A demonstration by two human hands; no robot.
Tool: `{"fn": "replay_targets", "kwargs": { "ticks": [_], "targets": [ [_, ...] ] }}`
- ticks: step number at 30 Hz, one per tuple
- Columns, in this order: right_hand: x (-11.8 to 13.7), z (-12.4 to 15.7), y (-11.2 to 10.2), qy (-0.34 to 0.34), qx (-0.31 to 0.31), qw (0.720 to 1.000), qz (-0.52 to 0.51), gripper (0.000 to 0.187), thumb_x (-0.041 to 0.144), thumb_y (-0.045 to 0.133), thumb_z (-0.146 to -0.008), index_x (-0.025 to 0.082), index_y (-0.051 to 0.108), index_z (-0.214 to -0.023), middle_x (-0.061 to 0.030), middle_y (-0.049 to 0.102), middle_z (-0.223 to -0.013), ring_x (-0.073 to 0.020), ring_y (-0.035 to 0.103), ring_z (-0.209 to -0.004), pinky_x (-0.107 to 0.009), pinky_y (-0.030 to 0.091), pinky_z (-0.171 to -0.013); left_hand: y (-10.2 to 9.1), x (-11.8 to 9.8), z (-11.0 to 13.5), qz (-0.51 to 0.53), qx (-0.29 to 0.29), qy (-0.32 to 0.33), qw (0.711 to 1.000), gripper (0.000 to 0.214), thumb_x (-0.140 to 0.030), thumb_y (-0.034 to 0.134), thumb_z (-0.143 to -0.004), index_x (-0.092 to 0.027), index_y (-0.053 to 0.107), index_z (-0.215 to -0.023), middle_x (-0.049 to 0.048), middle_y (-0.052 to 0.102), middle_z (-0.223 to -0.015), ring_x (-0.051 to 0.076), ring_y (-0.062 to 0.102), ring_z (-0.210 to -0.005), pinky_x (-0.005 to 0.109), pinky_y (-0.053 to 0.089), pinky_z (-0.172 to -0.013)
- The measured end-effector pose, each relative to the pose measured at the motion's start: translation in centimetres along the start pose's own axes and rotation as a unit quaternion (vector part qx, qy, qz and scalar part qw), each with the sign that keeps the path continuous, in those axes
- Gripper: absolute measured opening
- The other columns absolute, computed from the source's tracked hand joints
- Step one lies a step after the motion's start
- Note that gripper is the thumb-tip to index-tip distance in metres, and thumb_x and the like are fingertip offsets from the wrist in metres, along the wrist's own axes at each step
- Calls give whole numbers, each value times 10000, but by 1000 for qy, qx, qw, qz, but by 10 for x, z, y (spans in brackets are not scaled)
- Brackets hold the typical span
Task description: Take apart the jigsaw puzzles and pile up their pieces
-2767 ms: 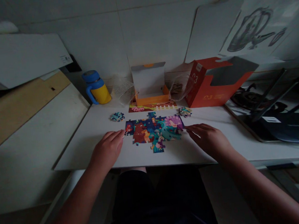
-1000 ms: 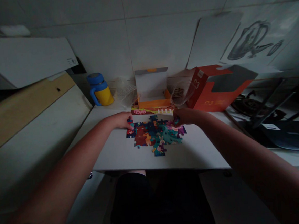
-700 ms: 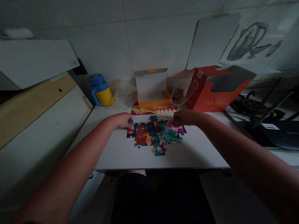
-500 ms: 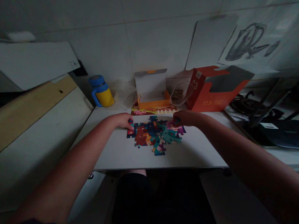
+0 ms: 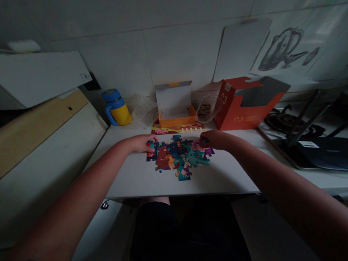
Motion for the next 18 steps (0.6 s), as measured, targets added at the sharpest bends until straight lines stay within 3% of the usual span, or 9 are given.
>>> {"fn": "replay_targets", "kwargs": {
  "ticks": [2,6,10,14,18],
  "targets": [
    [0,0,0,-3,0,1000,-5,280,370,723,-904,195,746,-1121,-88,794,-1036,-231,731,-900,-272,446,-696,0,-4,4,3,9,-1,1000,566,-380,696,-816,-228,567,-1346,57,707,-1226,225,668,-1043,268,472,-868],
    [1,4,-3,-14,-2,1000,-19,243,345,722,-905,210,742,-1107,-73,791,-1021,-211,724,-878,-260,448,-694,-3,-8,11,18,-26,-3,999,727,-359,721,-810,-247,465,-1481,66,675,-1329,220,669,-1048,269,474,-868],
    [12,9,-12,-22,-16,999,-32,226,327,705,-923,202,737,-1109,-73,784,-991,-206,714,-847,-267,458,-701,2,-1,11,29,-39,0,999,699,-402,720,-818,-245,486,-1457,65,684,-1305,231,670,-1044,282,476,-864],
    [58,8,-24,-65,-37,987,-144,400,416,666,-961,238,687,-1318,-60,788,-1063,-203,721,-845,-277,496,-734,4,10,6,43,-60,8,997,637,-447,740,-775,-217,584,-1347,76,699,-1278,249,663,-1059,299,475,-886],
    [128,-7,-22,-185,-14,966,-179,488,420,714,-925,247,681,-1380,-91,755,-1282,-249,715,-1071,-290,495,-869,6,13,0,61,-51,19,997,539,-447,746,-750,-215,666,-1230,52,753,-1142,246,684,-988,296,482,-852]
  ]
}}
Point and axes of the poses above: each hand's wrist, its own z-axis away from the middle knuckle, its own y-axis out of the palm, x = y × z, the point moved 5 cm from there along -z, towards the middle knuckle
